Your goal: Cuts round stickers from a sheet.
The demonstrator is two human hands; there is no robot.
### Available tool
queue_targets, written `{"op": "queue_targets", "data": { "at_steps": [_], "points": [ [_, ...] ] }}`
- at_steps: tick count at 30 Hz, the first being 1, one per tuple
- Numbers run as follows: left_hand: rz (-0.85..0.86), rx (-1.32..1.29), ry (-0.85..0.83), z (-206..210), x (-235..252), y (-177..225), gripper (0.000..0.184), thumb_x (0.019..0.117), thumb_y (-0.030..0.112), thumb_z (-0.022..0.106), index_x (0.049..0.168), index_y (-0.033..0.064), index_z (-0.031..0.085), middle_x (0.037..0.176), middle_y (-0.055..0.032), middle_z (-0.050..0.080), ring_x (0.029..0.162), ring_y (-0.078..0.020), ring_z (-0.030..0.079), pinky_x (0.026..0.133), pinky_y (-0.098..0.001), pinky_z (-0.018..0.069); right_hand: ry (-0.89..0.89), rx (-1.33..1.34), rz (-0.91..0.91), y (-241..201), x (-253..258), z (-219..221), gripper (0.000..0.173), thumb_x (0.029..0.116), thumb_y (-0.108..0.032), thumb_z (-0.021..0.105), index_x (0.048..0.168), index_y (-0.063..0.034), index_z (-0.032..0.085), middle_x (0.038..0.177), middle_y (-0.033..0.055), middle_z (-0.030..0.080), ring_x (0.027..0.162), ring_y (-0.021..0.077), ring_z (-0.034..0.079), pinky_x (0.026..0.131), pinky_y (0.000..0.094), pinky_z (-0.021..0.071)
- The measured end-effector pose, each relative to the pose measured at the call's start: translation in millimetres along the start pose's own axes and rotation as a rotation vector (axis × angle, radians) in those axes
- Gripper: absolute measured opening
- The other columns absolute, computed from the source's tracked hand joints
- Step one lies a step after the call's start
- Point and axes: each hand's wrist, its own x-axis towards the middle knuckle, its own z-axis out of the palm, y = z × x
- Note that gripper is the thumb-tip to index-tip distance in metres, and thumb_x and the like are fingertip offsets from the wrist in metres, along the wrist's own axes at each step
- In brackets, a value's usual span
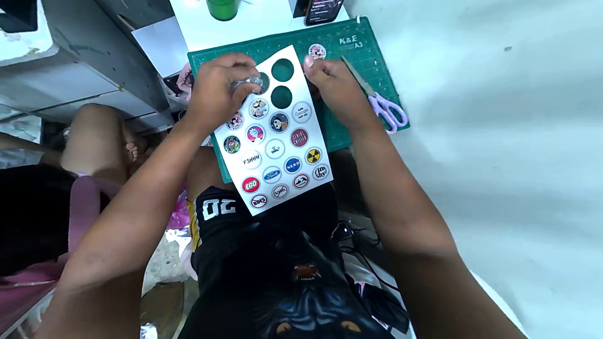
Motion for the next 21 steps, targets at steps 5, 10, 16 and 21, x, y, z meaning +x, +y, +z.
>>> {"op": "queue_targets", "data": {
  "at_steps": [5,10,16,21],
  "points": [
    [-0.048,-0.108,0.134,0.5,-8.3,5.6,0.023,0.1009,0.025,0.067,0.114,0.0089,0.077,0.129,-0.0072,0.069,0.121,-0.0128,0.065,0.106,-0.0315,0.0515,-0.091,0.055,-0.015,-3.4,-4.4,11.6,0.028,0.1024,-0.024,0.065,0.121,-0.0026,0.068,0.094,0.0070,0.075,0.081,0.0133,0.072,0.077,0.0333,0.0616],
    [-0.011,-0.222,0.130,-9.6,-27.1,3.6,0.020,0.0991,0.019,0.069,0.112,0.0060,0.077,0.131,-0.0095,0.068,0.123,-0.0155,0.064,0.107,-0.0343,0.0526,-0.075,0.104,-0.053,-4.0,1.5,6.5,0.031,0.1121,-0.020,0.042,0.123,-0.0068,0.068,0.099,0.0036,0.075,0.078,0.0111,0.070,0.070,0.0299,0.0603],
    [0.018,-0.246,0.152,-7.6,-51.2,7.9,0.021,0.0971,0.021,0.072,0.111,0.0065,0.079,0.132,-0.0105,0.068,0.121,-0.0191,0.064,0.106,-0.0373,0.0521,-0.283,-0.169,-0.276,-14.8,22.8,25.3,0.034,0.0971,-0.023,0.072,0.126,-0.0065,0.066,0.108,0.0064,0.074,0.091,0.0128,0.073,0.086,0.0365,0.0619],
    [0.034,-0.242,0.173,-10.0,-49.7,12.2,0.020,0.0966,0.022,0.072,0.109,0.0078,0.080,0.130,-0.0102,0.069,0.121,-0.0199,0.063,0.106,-0.0372,0.0502,-0.592,0.292,-0.184,-29.9,14.8,30.3,0.016,0.1037,-0.013,0.060,0.118,-0.0069,0.064,0.100,-0.0043,0.071,0.090,0.0020,0.069,0.082,0.0228,0.0606]
  ]
}}
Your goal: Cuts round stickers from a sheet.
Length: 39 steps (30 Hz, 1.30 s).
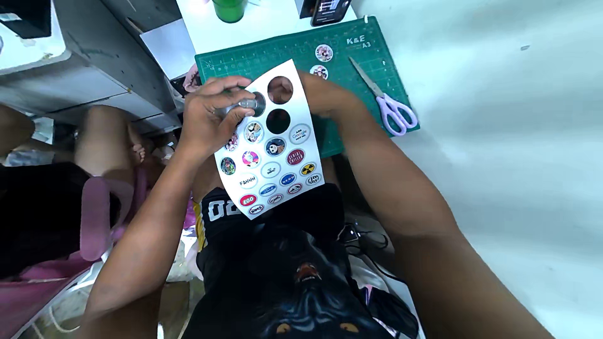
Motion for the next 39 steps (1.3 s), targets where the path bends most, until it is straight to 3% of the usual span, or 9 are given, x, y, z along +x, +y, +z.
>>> {"op": "queue_targets", "data": {
  "at_steps": [3,6,16,21,24,26,30,35,39],
  "points": [
    [0.031,0.009,-0.005,-1.3,7.9,1.6,0.020,0.0969,0.023,0.072,0.109,0.0094,0.080,0.130,-0.0084,0.070,0.122,-0.0199,0.063,0.105,-0.0386,0.0502,-0.169,0.265,0.059,9.7,0.0,-4.8,0.021,0.1023,-0.015,0.059,0.121,-0.0075,0.064,0.103,-0.0006,0.072,0.090,0.0091,0.071,0.081,0.0295,0.0622],
    [0.065,-0.011,-0.003,1.1,16.8,2.8,0.020,0.0968,0.022,0.072,0.110,0.0091,0.080,0.129,-0.0087,0.070,0.121,-0.0198,0.064,0.105,-0.0388,0.0508,-0.202,0.365,0.041,10.0,-3.4,-1.6,0.018,0.0993,-0.010,0.065,0.117,-0.0104,0.067,0.098,-0.0042,0.074,0.087,0.0059,0.071,0.079,0.0270,0.0628],
    [0.083,0.014,-0.037,0.5,25.7,12.9,0.021,0.0976,0.026,0.071,0.110,0.0117,0.080,0.130,-0.0078,0.070,0.122,-0.0207,0.063,0.107,-0.0445,0.0463,0.019,0.265,0.034,10.8,-22.9,-11.9,0.007,0.0952,-0.008,0.068,0.100,-0.0143,0.068,0.087,-0.0083,0.073,0.080,0.0006,0.069,0.075,0.0217,0.0606],
    [-0.004,0.036,-0.173,1.3,25.9,5.8,0.022,0.0990,0.029,0.067,0.108,0.0131,0.080,0.140,-0.0075,0.064,0.133,-0.0195,0.057,0.115,-0.0452,0.0440,0.120,0.258,0.124,26.3,-30.4,-19.2,0.009,0.0960,-0.008,0.068,0.104,-0.0095,0.064,0.089,-0.0017,0.073,0.082,0.0064,0.071,0.078,0.0256,0.0614],
    [-0.151,-0.107,-0.171,0.5,28.9,6.4,0.026,0.1035,0.021,0.055,0.112,0.0024,0.071,0.134,-0.0103,0.066,0.124,-0.0163,0.064,0.108,-0.0378,0.0526,0.176,0.262,0.117,2.2,-39.5,-9.0,0.010,0.0949,-0.005,0.065,0.101,-0.0134,0.065,0.084,-0.0070,0.072,0.078,0.0014,0.069,0.073,0.0205,0.0606],
    [-0.280,-0.167,-0.137,0.3,32.2,7.2,0.028,0.1073,0.022,0.046,0.118,0.0024,0.063,0.122,-0.0085,0.070,0.101,-0.0139,0.070,0.090,-0.0345,0.0596,0.231,0.265,0.128,3.6,-42.1,-10.3,0.013,0.0973,-0.004,0.061,0.101,-0.0158,0.064,0.083,-0.0095,0.070,0.077,-0.0013,0.067,0.072,0.0178,0.0589],
    [-0.453,-0.063,-0.137,0.2,43.2,9.4,0.030,0.1089,0.029,0.040,0.117,0.0075,0.059,0.099,-0.0035,0.068,0.075,-0.0093,0.062,0.067,-0.0294,0.0528,0.179,0.244,0.132,14.0,-33.4,-21.0,0.009,0.0980,-0.005,0.062,0.097,-0.0135,0.063,0.081,-0.0070,0.070,0.073,0.0019,0.068,0.070,0.0209,0.0598],
    [-0.478,0.023,-0.308,3.4,56.6,9.0,0.037,0.0995,0.044,0.063,0.117,0.0129,0.067,0.099,-0.0022,0.069,0.085,-0.0129,0.067,0.076,-0.0400,0.0583,0.150,0.239,0.119,19.6,-29.3,-25.3,0.008,0.0984,-0.005,0.061,0.102,-0.0121,0.065,0.086,-0.0060,0.072,0.080,0.0017,0.069,0.076,0.0216,0.0602],
    [-0.487,0.007,-0.344,5.8,62.0,13.4,0.019,0.0962,0.028,0.072,0.107,0.0133,0.073,0.088,0.0007,0.073,0.075,-0.0086,0.069,0.070,-0.0333,0.0591,0.167,0.231,0.138,22.0,-32.0,-26.7,0.007,0.0989,-0.007,0.061,0.103,-0.0116,0.065,0.086,-0.0049,0.072,0.078,0.0026,0.069,0.073,0.0222,0.0605]
  ]
}}
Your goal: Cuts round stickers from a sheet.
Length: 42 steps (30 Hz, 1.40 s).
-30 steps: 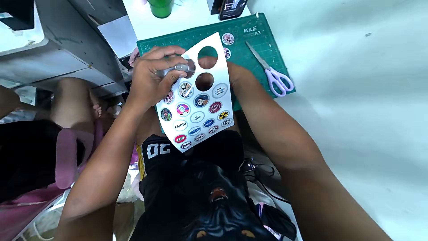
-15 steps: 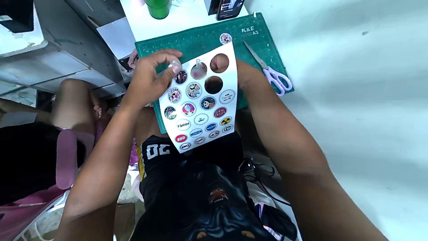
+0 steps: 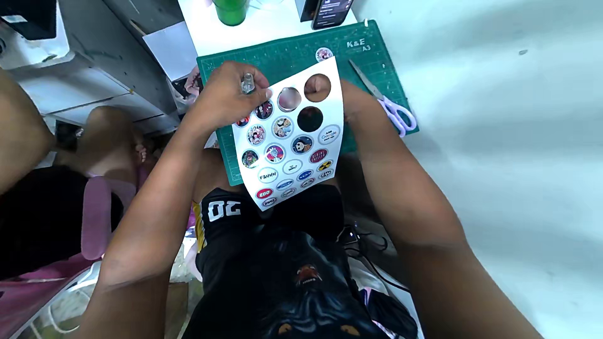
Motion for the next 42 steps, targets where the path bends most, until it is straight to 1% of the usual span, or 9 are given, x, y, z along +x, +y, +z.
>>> {"op": "queue_targets", "data": {
  "at_steps": [11,15,18,23,28,30,33,36,42],
  "points": [
    [-0.049,0.002,-0.027,-1.1,0.4,-0.2,0.013,0.0961,0.022,0.073,0.104,0.0121,0.073,0.084,-0.0010,0.072,0.072,-0.0100,0.068,0.067,-0.0331,0.0582,0.047,-0.111,0.060,-4.5,-1.1,-0.1,0.008,0.0993,-0.010,0.063,0.106,-0.0131,0.064,0.085,-0.0068,0.069,0.073,0.0012,0.065,0.067,0.0196,0.0581],
    [-0.089,0.147,-0.003,-8.7,0.6,-4.8,0.014,0.0968,0.026,0.071,0.105,0.0144,0.073,0.087,-0.0026,0.072,0.075,-0.0152,0.068,0.071,-0.0436,0.0577,0.122,-0.532,-0.002,-11.0,6.0,-5.9,0.019,0.0960,-0.014,0.071,0.114,-0.0074,0.069,0.097,0.0011,0.073,0.086,0.0069,0.070,0.082,0.0301,0.0611],
    [-0.140,0.285,0.037,-16.3,2.3,-8.4,0.015,0.0975,0.028,0.069,0.106,0.0155,0.073,0.092,-0.0066,0.072,0.086,-0.0242,0.068,0.081,-0.0564,0.0537,0.244,-0.802,0.051,-18.0,6.7,-18.9,0.027,0.0979,-0.016,0.068,0.124,-0.0084,0.066,0.100,0.0077,0.072,0.085,0.0197,0.070,0.081,0.0455,0.0592],
    [-0.172,0.359,0.071,-19.4,2.7,-14.3,0.017,0.0982,0.026,0.068,0.107,0.0118,0.073,0.099,-0.0131,0.072,0.096,-0.0321,0.068,0.087,-0.0607,0.0526,0.468,-0.827,0.028,-19.6,-3.6,-56.6,0.026,0.1032,-0.024,0.060,0.120,-0.0059,0.068,0.103,0.0115,0.072,0.084,0.0214,0.071,0.080,0.0466,0.0604],
    [-0.194,0.367,0.073,-13.3,6.5,-22.9,0.017,0.0977,0.028,0.068,0.107,0.0143,0.073,0.099,-0.0115,0.072,0.098,-0.0323,0.068,0.087,-0.0622,0.0514,0.515,-0.715,0.095,-14.0,-0.3,-71.6,0.026,0.0982,-0.024,0.070,0.119,-0.0082,0.070,0.103,0.0086,0.072,0.085,0.0169,0.069,0.078,0.0397,0.0592],
    [-0.186,0.367,0.073,-11.0,7.1,-23.8,0.018,0.0981,0.029,0.068,0.108,0.0145,0.073,0.098,-0.0117,0.072,0.098,-0.0325,0.068,0.087,-0.0633,0.0509,0.553,-0.825,0.093,-13.0,3.9,-70.1,0.033,0.0940,-0.024,0.075,0.123,-0.0097,0.070,0.111,0.0096,0.073,0.097,0.0228,0.071,0.088,0.0481,0.0589],
    [-0.156,0.336,0.082,-11.0,4.9,-20.5,0.017,0.0984,0.028,0.067,0.108,0.0149,0.073,0.097,-0.0093,0.072,0.094,-0.0286,0.069,0.085,-0.0599,0.0525,0.660,-0.955,0.025,-23.5,4.2,-56.2,0.036,0.0972,-0.025,0.068,0.130,-0.0098,0.068,0.126,0.0131,0.069,0.116,0.0292,0.066,0.102,0.0539,0.0518],
    [-0.078,0.238,0.107,-16.9,-3.5,-17.8,0.016,0.0984,0.027,0.068,0.109,0.0148,0.073,0.095,-0.0051,0.072,0.086,-0.0193,0.069,0.080,-0.0496,0.0564,0.564,-0.981,-0.054,-35.1,-1.9,-36.9,0.031,0.1012,-0.016,0.059,0.132,-0.0139,0.067,0.119,0.0070,0.071,0.093,0.0197,0.071,0.085,0.0447,0.0592],
    [0.059,-0.022,0.228,-43.6,-50.7,-10.0,0.016,0.0971,0.020,0.069,0.111,0.0113,0.070,0.091,0.0030,0.070,0.075,-0.0016,0.065,0.068,-0.0210,0.0565,0.157,-0.851,-0.073,-13.4,-5.5,-18.5,0.051,0.0881,-0.014,0.081,0.136,-0.0141,0.064,0.126,0.0086,0.068,0.086,0.0206,0.069,0.077,0.0423,0.0607]
  ]
}}
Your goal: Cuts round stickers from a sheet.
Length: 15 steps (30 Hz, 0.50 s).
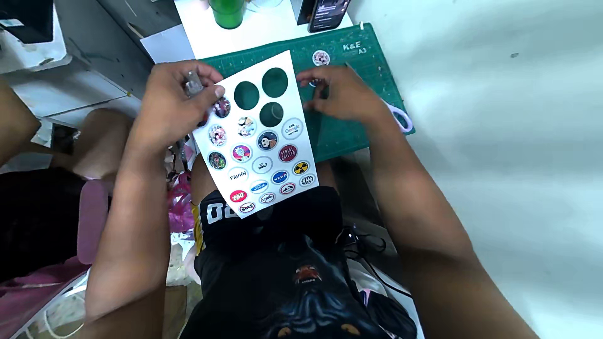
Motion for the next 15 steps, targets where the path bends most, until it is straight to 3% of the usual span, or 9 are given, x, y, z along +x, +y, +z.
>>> {"op": "queue_targets", "data": {
  "at_steps": [4,8,12,15],
  "points": [
    [-0.049,0.024,0.106,-24.2,-29.6,-4.8,0.017,0.0962,0.020,0.071,0.111,0.0125,0.070,0.092,0.0061,0.070,0.074,0.0028,0.064,0.068,-0.0162,0.0554,0.000,0.025,-0.074,-12.9,0.6,28.6,0.052,0.0873,-0.027,0.083,0.135,-0.0159,0.066,0.122,0.0060,0.068,0.089,0.0188,0.066,0.076,0.0393,0.0579],
    [-0.115,0.090,0.139,-29.4,-34.5,-9.0,0.016,0.0967,0.020,0.070,0.110,0.0124,0.071,0.091,0.0042,0.070,0.073,0.0022,0.064,0.067,-0.0180,0.0553,0.072,-0.118,-0.137,-15.9,7.3,46.4,0.022,0.0953,-0.027,0.073,0.112,-0.0127,0.075,0.116,0.0074,0.069,0.091,0.0220,0.065,0.083,0.0457,0.0550],
    [-0.167,0.220,0.066,-22.1,-20.3,-12.6,0.016,0.0976,0.022,0.070,0.110,0.0129,0.071,0.093,-0.0023,0.071,0.077,-0.0088,0.066,0.072,-0.0347,0.0571,0.044,-0.186,-0.050,-25.3,-6.6,44.4,0.022,0.0979,-0.024,0.069,0.112,-0.0078,0.069,0.115,0.0123,0.068,0.100,0.0285,0.067,0.091,0.0516,0.0555],
    [-0.158,0.275,0.027,-7.9,0.9,-12.8,0.014,0.0977,0.022,0.070,0.108,0.0123,0.072,0.093,-0.0060,0.071,0.081,-0.0169,0.067,0.077,-0.0467,0.0561,0.051,-0.182,0.024,-24.4,-26.1,36.6,0.024,0.0970,-0.024,0.072,0.113,-0.0069,0.066,0.104,0.0138,0.067,0.092,0.0289,0.068,0.084,0.0519,0.0579]
  ]
}}
